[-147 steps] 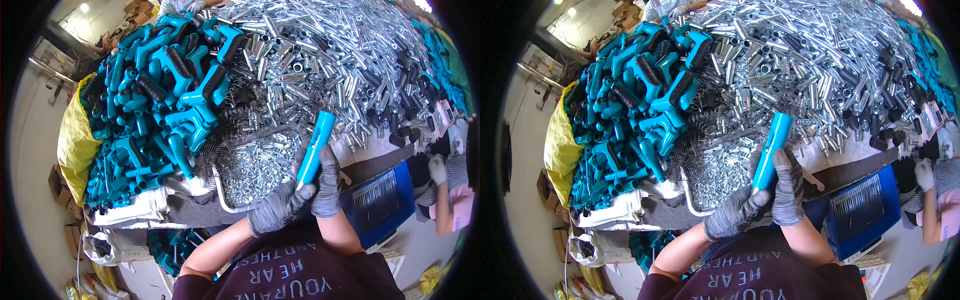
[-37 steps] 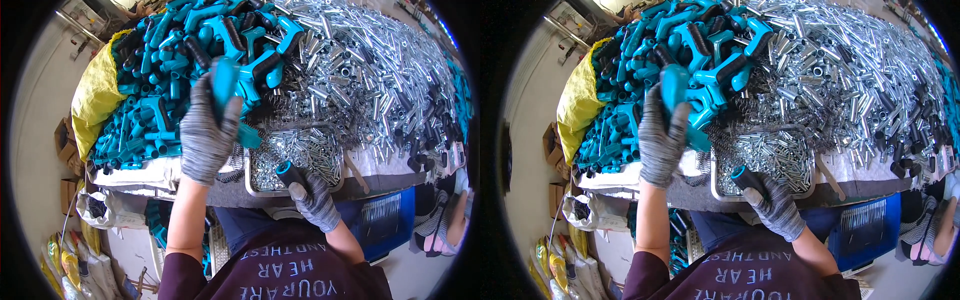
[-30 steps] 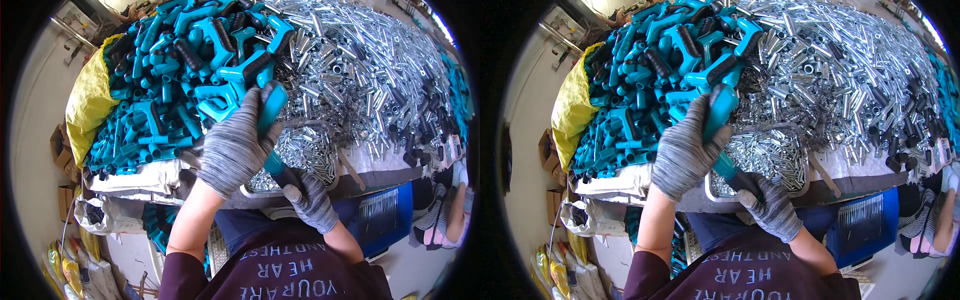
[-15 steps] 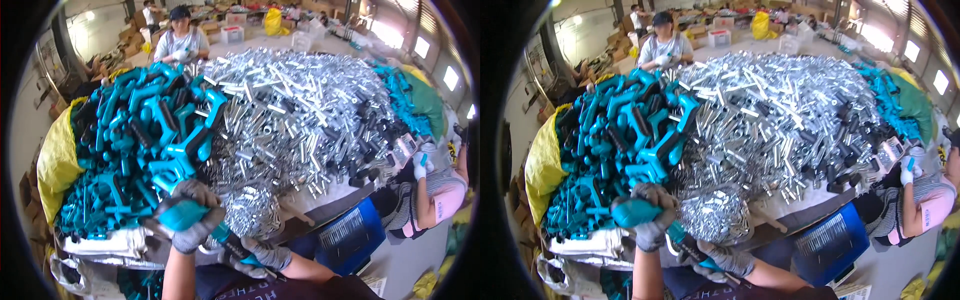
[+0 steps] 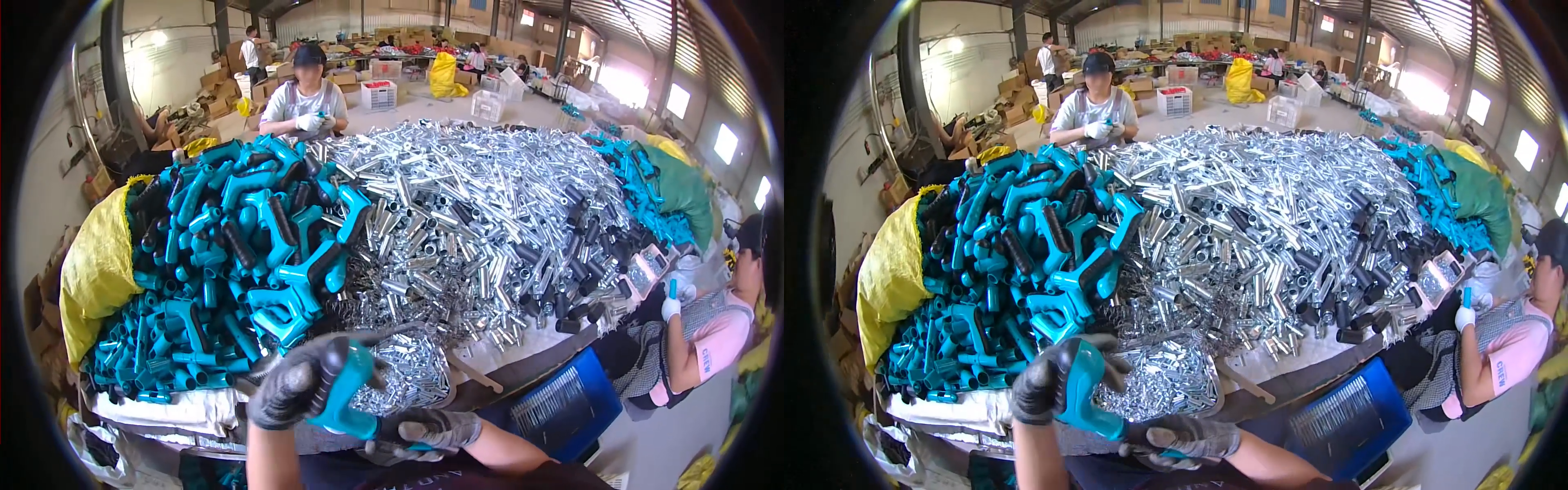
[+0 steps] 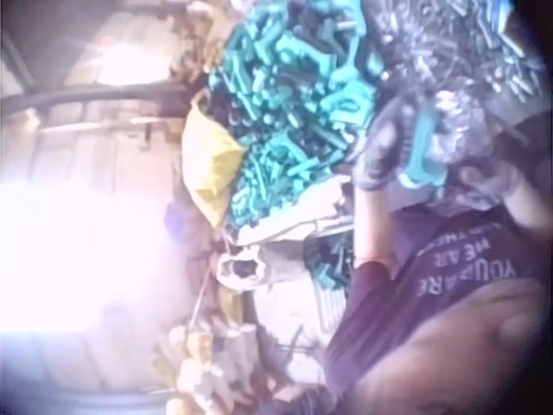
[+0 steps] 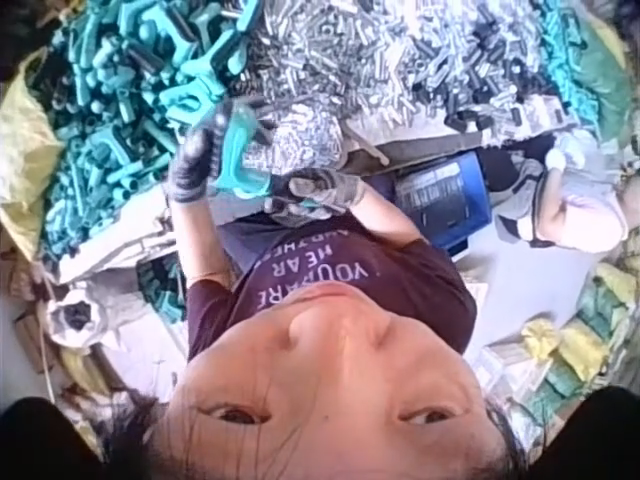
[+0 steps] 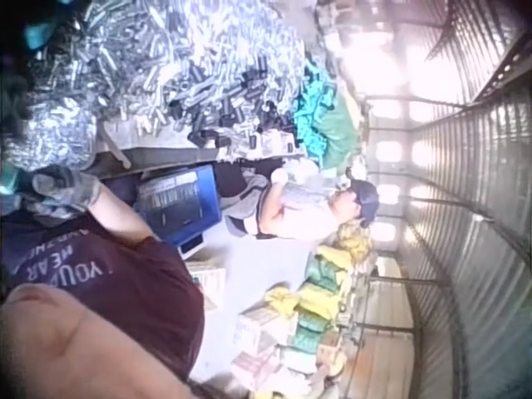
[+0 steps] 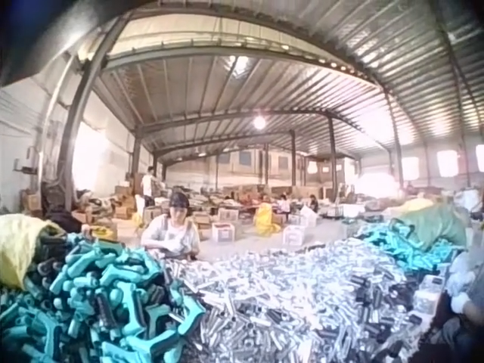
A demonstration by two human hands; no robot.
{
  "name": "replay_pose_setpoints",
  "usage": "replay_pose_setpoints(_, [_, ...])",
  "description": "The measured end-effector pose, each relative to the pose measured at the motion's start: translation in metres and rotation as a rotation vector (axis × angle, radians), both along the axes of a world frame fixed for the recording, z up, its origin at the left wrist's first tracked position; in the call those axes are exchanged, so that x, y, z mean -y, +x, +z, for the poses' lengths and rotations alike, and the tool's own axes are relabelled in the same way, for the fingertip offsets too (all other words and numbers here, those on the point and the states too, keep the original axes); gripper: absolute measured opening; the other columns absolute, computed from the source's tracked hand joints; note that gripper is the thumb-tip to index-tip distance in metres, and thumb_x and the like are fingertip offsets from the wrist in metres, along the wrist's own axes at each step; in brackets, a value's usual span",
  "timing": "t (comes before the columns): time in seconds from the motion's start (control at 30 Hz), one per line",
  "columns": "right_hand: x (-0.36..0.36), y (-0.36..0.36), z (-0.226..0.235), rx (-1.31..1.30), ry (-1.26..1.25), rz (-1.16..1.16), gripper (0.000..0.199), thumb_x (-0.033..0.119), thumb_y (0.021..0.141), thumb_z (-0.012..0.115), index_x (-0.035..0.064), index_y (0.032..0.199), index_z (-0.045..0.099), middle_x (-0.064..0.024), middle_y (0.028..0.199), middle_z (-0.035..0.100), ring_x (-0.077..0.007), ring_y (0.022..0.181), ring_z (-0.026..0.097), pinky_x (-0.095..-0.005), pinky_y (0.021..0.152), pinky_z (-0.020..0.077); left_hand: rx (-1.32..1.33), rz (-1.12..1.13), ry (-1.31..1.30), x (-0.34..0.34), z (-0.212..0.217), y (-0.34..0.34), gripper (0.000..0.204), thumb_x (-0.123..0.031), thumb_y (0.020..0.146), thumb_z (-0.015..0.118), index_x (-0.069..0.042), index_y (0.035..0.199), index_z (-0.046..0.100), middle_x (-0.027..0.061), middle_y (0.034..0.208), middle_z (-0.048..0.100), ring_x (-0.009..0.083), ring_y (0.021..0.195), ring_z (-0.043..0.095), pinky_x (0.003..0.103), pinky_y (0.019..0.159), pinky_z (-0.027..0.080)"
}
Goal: Assembling plastic handles onto metal tubes or shafts at a manufacturing workstation.
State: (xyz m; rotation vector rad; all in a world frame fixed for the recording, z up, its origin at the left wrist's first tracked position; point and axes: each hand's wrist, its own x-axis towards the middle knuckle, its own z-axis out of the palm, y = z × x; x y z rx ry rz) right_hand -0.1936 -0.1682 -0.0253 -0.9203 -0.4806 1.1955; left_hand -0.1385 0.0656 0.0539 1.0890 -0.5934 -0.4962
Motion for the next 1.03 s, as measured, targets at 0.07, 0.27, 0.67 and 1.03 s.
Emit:
replay_pose_setpoints(0.07, [0.010, 0.007, -0.020, -0.124, -0.143, -0.181, 0.076, 0.070, 0.086, 0.047, 0.0068, 0.128, 0.052, 0.0020, 0.069, 0.051, -0.0033, 0.044, 0.042, -0.0174, 0.039, 0.0343, 0.184, 0.070, 0.188, -0.008, 0.019, 0.008, 0.086, -0.069, 0.083, 0.051, 0.005, 0.127, 0.054, 0.0242, 0.118, 0.061, 0.0362, 0.119, 0.052, 0.050, 0.102, 0.037])
replay_pose_setpoints(0.27, [0.001, -0.010, 0.021, -0.052, 0.035, -0.167, 0.077, 0.065, 0.088, 0.052, 0.0030, 0.133, 0.045, 0.0011, 0.072, 0.054, -0.0041, 0.045, 0.045, -0.0186, 0.038, 0.0362, 0.158, 0.381, 0.270, -0.014, 0.008, 0.026, 0.063, -0.046, 0.097, 0.046, 0.005, 0.132, 0.049, 0.0166, 0.125, 0.060, 0.0247, 0.122, 0.052, 0.038, 0.108, 0.032])
replay_pose_setpoints(0.67, [0.008, -0.001, -0.059, 0.382, -0.449, -0.410, 0.061, 0.062, 0.089, 0.053, 0.0090, 0.120, 0.055, 0.0024, 0.062, 0.052, -0.0041, 0.041, 0.044, -0.0200, 0.035, 0.0334, 0.123, 0.100, 0.250, 0.002, 0.036, 0.014, 0.058, -0.041, 0.100, 0.042, 0.008, 0.129, 0.052, 0.0162, 0.130, 0.057, 0.0246, 0.124, 0.051, 0.036, 0.109, 0.032])
replay_pose_setpoints(1.03, [0.052, 0.037, -0.115, -0.464, 0.443, -0.054, 0.072, 0.037, 0.090, 0.065, 0.0024, 0.145, 0.032, -0.0209, 0.115, 0.065, -0.0217, 0.105, 0.066, -0.0328, 0.093, 0.0515, 0.051, 0.147, 0.315, -0.016, 0.022, 0.012, 0.056, -0.037, 0.101, 0.042, 0.007, 0.134, 0.047, 0.0174, 0.134, 0.054, 0.0254, 0.128, 0.047, 0.036, 0.111, 0.029])
